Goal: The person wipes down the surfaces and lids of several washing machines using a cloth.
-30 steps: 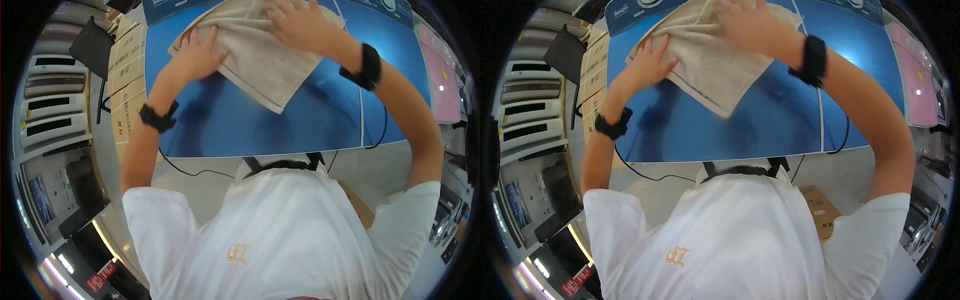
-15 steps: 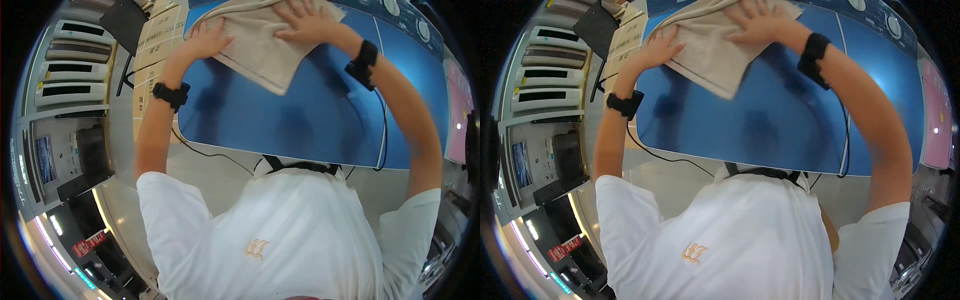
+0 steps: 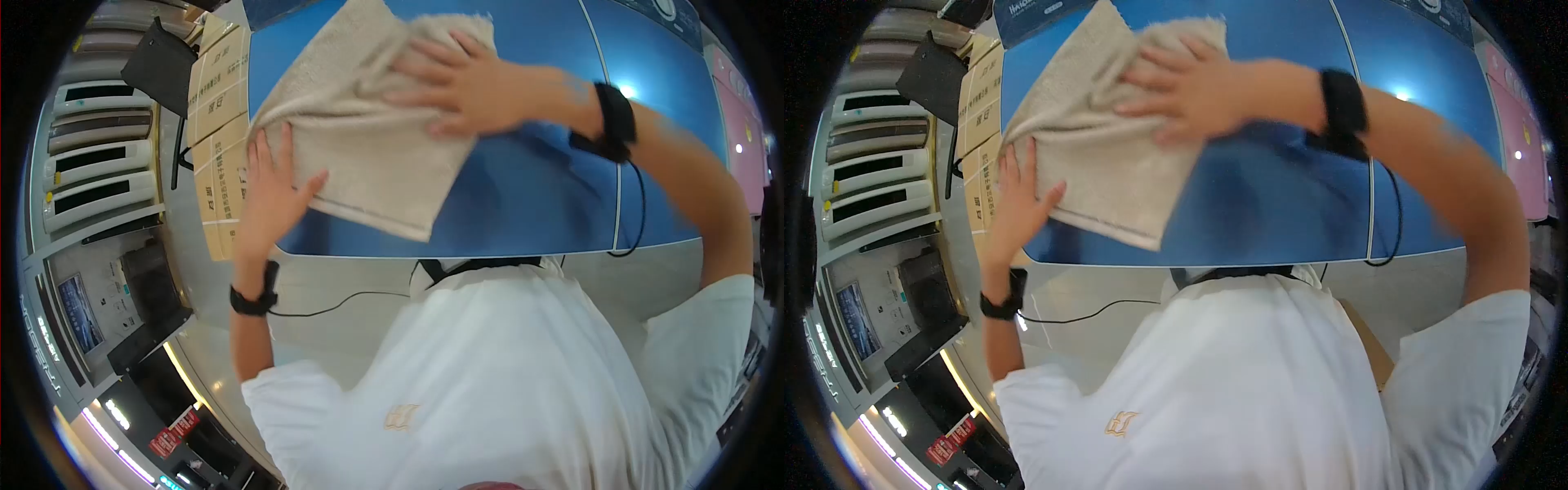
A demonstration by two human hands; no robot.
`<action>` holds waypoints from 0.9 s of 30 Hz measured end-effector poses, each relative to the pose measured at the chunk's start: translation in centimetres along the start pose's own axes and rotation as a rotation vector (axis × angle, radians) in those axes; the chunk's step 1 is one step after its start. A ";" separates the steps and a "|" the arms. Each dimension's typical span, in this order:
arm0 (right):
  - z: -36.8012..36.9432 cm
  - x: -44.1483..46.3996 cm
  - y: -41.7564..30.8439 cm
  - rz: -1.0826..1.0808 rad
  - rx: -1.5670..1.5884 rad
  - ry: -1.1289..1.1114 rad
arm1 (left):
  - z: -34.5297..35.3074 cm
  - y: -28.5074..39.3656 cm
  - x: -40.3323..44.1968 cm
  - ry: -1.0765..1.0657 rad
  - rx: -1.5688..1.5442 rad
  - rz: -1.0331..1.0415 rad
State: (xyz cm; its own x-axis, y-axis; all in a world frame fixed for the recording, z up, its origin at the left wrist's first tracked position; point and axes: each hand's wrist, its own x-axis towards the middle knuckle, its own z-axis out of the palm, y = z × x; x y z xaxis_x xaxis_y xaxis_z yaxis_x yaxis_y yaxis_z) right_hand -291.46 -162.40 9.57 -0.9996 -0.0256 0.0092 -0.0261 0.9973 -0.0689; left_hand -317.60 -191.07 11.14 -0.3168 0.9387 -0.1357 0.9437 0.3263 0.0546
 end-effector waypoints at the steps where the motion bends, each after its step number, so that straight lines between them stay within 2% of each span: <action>1: -0.7 1.9 0.6 0.033 -0.002 -0.060 | 0.6 -1.4 1.4 0.008 -0.003 -0.003; 4: -0.6 7.8 1.0 0.222 -0.019 -0.082 | 2.0 -5.6 6.0 0.044 -0.045 -0.046; 6: -1.5 8.6 0.3 0.309 0.026 -0.094 | 1.4 -5.0 7.8 0.009 -0.087 -0.114; 8: -1.7 5.3 -1.0 0.248 0.018 -0.087 | 4.3 -6.2 7.6 0.020 0.413 0.098; 10: 0.4 1.3 -2.0 0.147 0.004 0.008 | 4.5 -4.0 5.5 0.051 0.417 0.222; 11: 0.5 -2.3 -2.7 0.089 0.061 0.055 | 2.9 0.7 3.0 0.071 0.171 0.245; 12: 0.7 -5.7 -3.4 0.043 0.119 0.106 | 1.8 4.4 0.9 -0.002 0.132 0.246; 15: -1.3 -14.7 -6.6 0.125 0.248 0.055 | -1.1 12.2 -2.6 -0.184 0.104 0.271; 17: -2.1 -19.3 -8.1 0.307 0.228 -0.010 | -1.4 13.8 -2.2 -0.238 0.127 0.321; 20: -0.3 -24.6 -8.3 0.570 0.092 -0.010 | -1.0 14.8 0.7 -0.261 0.189 0.429; 23: 0.4 -24.5 -5.7 0.632 0.092 -0.017 | -1.7 16.5 6.5 -0.320 0.230 0.589; 27: 2.8 -21.2 0.2 0.729 -0.028 0.165 | -1.2 20.2 17.2 -0.243 0.295 0.830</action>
State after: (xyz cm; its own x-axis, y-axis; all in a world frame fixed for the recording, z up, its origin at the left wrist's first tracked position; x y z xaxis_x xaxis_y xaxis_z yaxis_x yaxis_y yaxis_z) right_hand -270.27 -161.82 6.60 -0.7493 0.6511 0.1206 0.6450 0.7589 -0.0897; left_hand -304.10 -168.24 11.05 0.4721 0.7992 -0.3721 0.8561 -0.5163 -0.0228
